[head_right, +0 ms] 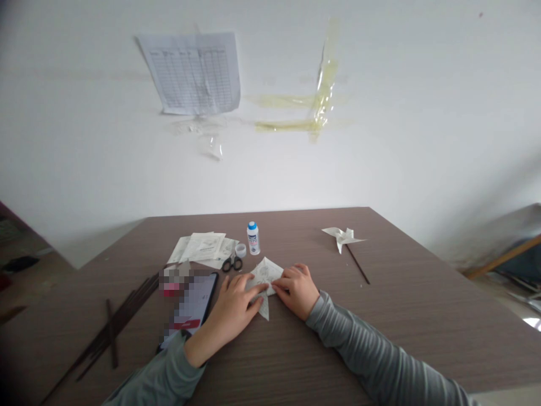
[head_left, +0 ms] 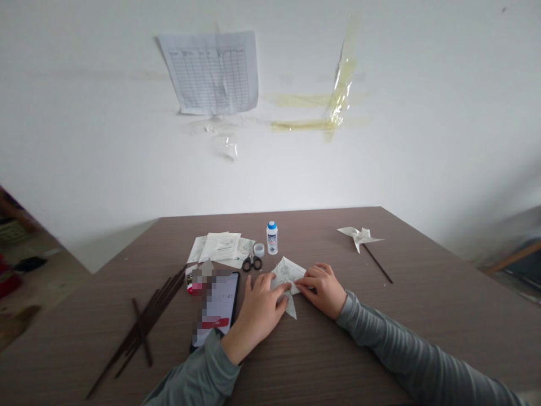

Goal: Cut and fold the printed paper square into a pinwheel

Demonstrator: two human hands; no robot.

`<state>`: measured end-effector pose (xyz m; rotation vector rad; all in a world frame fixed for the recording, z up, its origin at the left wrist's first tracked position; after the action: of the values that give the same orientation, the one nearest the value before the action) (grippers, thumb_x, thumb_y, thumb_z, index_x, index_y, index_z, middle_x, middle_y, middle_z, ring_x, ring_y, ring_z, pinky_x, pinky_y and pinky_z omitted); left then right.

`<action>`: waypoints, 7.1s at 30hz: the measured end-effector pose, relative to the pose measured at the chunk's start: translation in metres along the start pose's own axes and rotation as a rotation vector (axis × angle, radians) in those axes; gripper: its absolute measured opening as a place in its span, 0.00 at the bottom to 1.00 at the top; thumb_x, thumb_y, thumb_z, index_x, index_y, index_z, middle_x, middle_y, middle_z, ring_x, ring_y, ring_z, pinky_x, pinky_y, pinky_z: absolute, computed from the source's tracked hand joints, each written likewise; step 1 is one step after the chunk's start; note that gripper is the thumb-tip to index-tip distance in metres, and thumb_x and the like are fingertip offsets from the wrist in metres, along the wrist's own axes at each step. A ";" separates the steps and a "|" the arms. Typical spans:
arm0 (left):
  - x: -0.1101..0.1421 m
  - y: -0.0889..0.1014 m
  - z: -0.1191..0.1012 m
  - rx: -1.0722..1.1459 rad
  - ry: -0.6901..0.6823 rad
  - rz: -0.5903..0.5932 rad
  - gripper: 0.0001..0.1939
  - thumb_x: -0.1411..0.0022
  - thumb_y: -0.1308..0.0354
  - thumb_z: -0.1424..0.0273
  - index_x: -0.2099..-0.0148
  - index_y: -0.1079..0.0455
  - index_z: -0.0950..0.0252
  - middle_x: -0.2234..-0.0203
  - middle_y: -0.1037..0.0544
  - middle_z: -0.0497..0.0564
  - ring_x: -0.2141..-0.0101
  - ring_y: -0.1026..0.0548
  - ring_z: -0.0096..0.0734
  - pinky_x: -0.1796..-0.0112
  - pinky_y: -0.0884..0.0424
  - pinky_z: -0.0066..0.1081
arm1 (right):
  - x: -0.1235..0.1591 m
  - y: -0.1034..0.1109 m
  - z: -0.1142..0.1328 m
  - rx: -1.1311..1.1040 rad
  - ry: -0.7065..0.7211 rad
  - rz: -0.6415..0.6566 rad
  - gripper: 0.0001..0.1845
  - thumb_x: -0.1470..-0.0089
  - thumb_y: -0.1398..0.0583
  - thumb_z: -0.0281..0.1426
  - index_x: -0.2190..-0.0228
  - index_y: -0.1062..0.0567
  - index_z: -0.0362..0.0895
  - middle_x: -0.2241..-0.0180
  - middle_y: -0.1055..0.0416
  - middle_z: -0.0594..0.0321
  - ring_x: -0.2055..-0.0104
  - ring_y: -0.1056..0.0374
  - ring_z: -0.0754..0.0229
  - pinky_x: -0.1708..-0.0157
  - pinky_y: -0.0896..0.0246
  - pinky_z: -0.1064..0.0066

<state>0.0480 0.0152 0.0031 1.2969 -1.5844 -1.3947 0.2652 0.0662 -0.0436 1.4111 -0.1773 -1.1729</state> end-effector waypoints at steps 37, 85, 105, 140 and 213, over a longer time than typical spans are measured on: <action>-0.002 -0.013 0.006 -0.037 -0.013 -0.027 0.24 0.11 0.34 0.63 0.24 0.10 0.36 0.25 0.12 0.54 0.23 0.19 0.67 0.19 0.26 0.81 | -0.001 0.005 0.005 -0.004 -0.033 0.048 0.10 0.22 0.26 0.36 0.50 0.01 0.61 0.58 0.08 0.59 0.52 0.11 0.43 0.26 0.24 0.38; -0.009 -0.013 0.009 0.007 0.012 -0.069 0.24 0.14 0.31 0.70 0.28 0.07 0.40 0.30 0.09 0.53 0.29 0.14 0.67 0.19 0.26 0.81 | 0.000 0.001 0.002 -0.027 -0.057 0.106 0.11 0.24 0.26 0.36 0.46 0.01 0.58 0.55 0.07 0.56 0.47 0.10 0.39 0.22 0.27 0.31; -0.008 -0.030 0.019 -0.042 -0.055 -0.161 0.27 0.15 0.32 0.70 0.24 0.10 0.38 0.32 0.07 0.52 0.31 0.12 0.65 0.20 0.24 0.79 | 0.000 0.003 0.002 -0.037 -0.092 0.150 0.13 0.22 0.27 0.37 0.45 0.01 0.59 0.53 0.07 0.57 0.45 0.11 0.40 0.19 0.30 0.31; -0.004 -0.029 0.021 -0.015 -0.093 -0.163 0.24 0.14 0.31 0.65 0.27 0.08 0.34 0.30 0.08 0.54 0.29 0.14 0.70 0.20 0.25 0.81 | -0.004 0.009 0.007 -0.071 -0.141 0.201 0.13 0.23 0.27 0.38 0.44 0.01 0.56 0.52 0.07 0.53 0.44 0.11 0.36 0.16 0.33 0.25; -0.004 -0.034 0.021 -0.019 -0.012 -0.161 0.26 0.16 0.29 0.71 0.29 0.08 0.33 0.28 0.08 0.48 0.27 0.13 0.67 0.21 0.22 0.80 | -0.006 0.014 0.014 -0.044 -0.187 0.296 0.19 0.20 0.31 0.44 0.36 0.04 0.63 0.43 0.07 0.51 0.35 0.13 0.31 0.12 0.35 0.27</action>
<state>0.0385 0.0280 -0.0337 1.4337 -1.4977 -1.5141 0.2595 0.0570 -0.0259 1.1884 -0.4726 -1.0534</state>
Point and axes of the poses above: each hand's wrist, its own x-axis away from the middle knuckle, its own y-axis out of the back of the hand, z = x × y, the point moved 5 cm from there along -x, towards the middle knuckle
